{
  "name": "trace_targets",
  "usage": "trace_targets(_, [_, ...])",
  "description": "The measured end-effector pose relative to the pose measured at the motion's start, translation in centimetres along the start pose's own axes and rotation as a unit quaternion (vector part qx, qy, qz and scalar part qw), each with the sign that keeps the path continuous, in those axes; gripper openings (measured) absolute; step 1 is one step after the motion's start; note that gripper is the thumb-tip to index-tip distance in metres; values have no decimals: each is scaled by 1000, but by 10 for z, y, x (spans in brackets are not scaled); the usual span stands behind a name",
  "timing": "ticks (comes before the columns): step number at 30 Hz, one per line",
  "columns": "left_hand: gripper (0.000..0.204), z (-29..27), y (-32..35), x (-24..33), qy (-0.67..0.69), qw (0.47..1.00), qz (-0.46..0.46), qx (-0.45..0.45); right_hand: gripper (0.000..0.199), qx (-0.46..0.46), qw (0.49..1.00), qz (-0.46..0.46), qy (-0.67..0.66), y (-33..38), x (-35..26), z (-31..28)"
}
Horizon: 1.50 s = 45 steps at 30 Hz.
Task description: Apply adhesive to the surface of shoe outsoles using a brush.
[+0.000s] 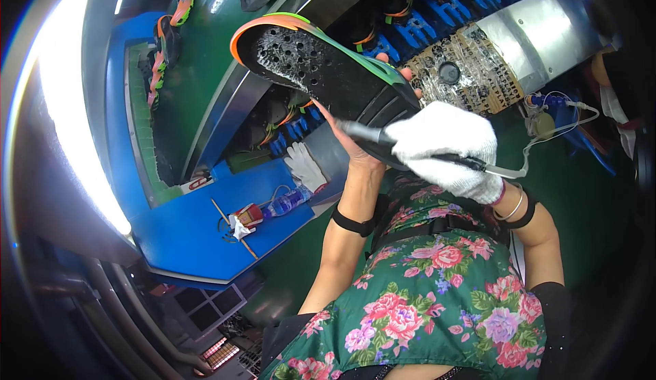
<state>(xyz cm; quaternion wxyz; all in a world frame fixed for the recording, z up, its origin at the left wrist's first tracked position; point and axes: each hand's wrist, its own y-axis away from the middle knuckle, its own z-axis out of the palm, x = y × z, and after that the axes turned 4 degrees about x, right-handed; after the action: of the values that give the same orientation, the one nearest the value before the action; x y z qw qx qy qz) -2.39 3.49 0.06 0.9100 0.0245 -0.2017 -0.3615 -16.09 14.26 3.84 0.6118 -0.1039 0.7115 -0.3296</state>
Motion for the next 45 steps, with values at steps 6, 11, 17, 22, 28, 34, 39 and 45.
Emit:
trace_targets(6, [100,3,-3,2,97,992,-16,-81,28,-44,996,-60,54,16,-5,3])
trace_targets(11, [104,1,-2,4,71,994,-18,-80,21,4,999,15,37,17,4,-9])
trace_targets(17, [108,-12,-4,12,58,990,-52,-119,19,-77,994,36,-66,23,-4,-4])
trace_targets(22, [112,-20,-5,22,7,990,-84,-114,23,-86,993,-37,67,25,-1,-4])
trace_targets(28, [114,-29,-3,35,1,981,-144,-130,14,-113,988,63,-83,18,-8,-3])
trace_targets(34, [101,-19,1,46,-12,973,-209,-102,34,-213,966,-123,83,28,-1,1])
trace_targets(39, [108,-25,6,48,-80,969,-224,-70,23,-198,977,5,-73,23,-15,-3])
trace_targets(45, [104,-26,-3,50,-147,961,-227,-61,31,-229,972,-45,8,20,-8,-4])
